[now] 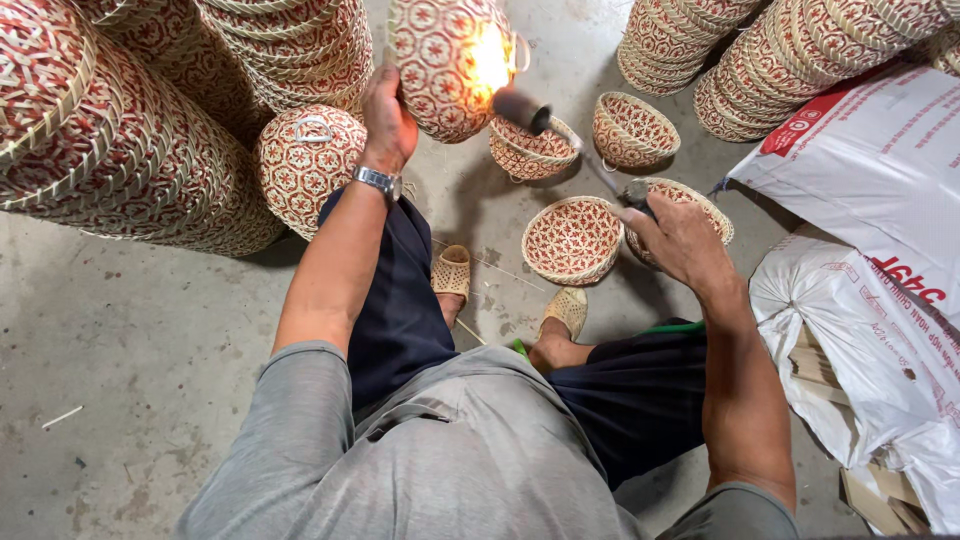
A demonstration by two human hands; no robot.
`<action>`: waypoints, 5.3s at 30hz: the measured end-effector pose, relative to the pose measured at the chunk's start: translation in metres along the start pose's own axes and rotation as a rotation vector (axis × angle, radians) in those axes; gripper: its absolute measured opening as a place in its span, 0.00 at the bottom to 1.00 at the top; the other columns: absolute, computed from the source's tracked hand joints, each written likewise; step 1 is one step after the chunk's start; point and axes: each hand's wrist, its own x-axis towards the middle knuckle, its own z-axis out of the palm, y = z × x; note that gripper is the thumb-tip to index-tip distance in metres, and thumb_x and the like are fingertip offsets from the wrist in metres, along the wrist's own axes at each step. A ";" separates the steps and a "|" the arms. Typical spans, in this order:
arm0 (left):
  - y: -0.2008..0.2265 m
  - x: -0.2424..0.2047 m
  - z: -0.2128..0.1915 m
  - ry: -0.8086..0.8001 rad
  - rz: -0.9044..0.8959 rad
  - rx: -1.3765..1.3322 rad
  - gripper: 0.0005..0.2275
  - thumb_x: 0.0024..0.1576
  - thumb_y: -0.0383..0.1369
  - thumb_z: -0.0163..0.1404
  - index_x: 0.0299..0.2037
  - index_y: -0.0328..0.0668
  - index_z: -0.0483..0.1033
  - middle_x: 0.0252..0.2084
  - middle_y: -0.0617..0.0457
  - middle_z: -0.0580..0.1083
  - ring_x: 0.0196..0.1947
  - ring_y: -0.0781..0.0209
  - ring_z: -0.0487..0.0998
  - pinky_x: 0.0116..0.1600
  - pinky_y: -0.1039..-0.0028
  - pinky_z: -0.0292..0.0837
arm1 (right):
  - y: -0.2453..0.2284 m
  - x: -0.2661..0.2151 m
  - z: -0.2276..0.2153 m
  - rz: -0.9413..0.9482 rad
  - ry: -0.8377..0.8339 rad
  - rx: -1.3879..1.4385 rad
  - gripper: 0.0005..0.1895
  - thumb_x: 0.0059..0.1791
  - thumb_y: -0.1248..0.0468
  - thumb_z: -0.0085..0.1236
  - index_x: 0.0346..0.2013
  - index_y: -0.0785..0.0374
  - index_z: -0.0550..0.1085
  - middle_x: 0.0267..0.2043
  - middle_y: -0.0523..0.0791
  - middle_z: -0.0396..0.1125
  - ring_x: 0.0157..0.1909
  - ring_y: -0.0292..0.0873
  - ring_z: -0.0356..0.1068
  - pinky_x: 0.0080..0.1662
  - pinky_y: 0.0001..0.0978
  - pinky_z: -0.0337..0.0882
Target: The person sits on the floor and uses a handheld blowtorch to apply heat to the surface of woven baskets. They rotate each basket to treat different areas, then place it aside and pick up another basket to repeat the process.
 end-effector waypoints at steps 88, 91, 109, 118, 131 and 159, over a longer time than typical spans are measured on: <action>0.016 -0.126 0.097 -0.905 1.024 1.995 0.12 0.58 0.31 0.45 0.48 0.36 0.77 0.43 0.51 0.70 0.50 0.58 0.70 0.61 0.65 0.62 | -0.019 0.038 -0.076 0.349 0.019 0.032 0.28 0.57 0.46 0.49 0.33 0.72 0.72 0.19 0.53 0.66 0.25 0.52 0.72 0.34 0.48 0.69; 0.016 -0.130 0.100 -0.919 1.021 2.012 0.11 0.58 0.32 0.45 0.45 0.37 0.76 0.42 0.51 0.70 0.51 0.57 0.71 0.60 0.65 0.63 | -0.021 0.043 -0.074 0.323 0.028 -0.036 0.30 0.58 0.46 0.50 0.31 0.73 0.73 0.19 0.54 0.66 0.26 0.54 0.71 0.37 0.49 0.68; -0.012 -0.152 0.115 -0.931 1.021 2.025 0.11 0.57 0.33 0.46 0.45 0.36 0.76 0.38 0.53 0.66 0.45 0.60 0.67 0.56 0.68 0.63 | -0.064 0.062 -0.043 0.154 0.090 -0.001 0.25 0.57 0.47 0.47 0.56 0.65 0.74 0.31 0.61 0.70 0.38 0.63 0.75 0.42 0.56 0.71; -0.009 -0.157 0.118 -0.893 0.974 1.959 0.11 0.54 0.32 0.47 0.42 0.36 0.75 0.40 0.51 0.68 0.44 0.56 0.69 0.53 0.66 0.64 | -0.053 0.027 -0.032 0.240 0.117 -0.030 0.27 0.57 0.44 0.52 0.40 0.69 0.76 0.30 0.62 0.71 0.37 0.64 0.74 0.40 0.55 0.70; -0.064 -0.216 0.138 -0.747 0.830 1.752 0.11 0.61 0.23 0.48 0.52 0.32 0.73 0.40 0.50 0.70 0.41 0.59 0.71 0.50 0.66 0.68 | 0.001 0.048 0.065 0.357 0.538 0.452 0.22 0.50 0.49 0.67 0.25 0.61 0.70 0.22 0.41 0.66 0.21 0.36 0.64 0.23 0.32 0.64; -0.005 -0.099 0.059 -0.171 -0.706 0.670 0.16 0.58 0.31 0.44 0.56 0.37 0.69 0.44 0.44 0.79 0.35 0.54 0.85 0.37 0.58 0.86 | -0.007 -0.007 0.043 0.120 0.178 0.243 0.16 0.57 0.57 0.48 0.46 0.68 0.75 0.25 0.50 0.72 0.24 0.44 0.72 0.27 0.40 0.71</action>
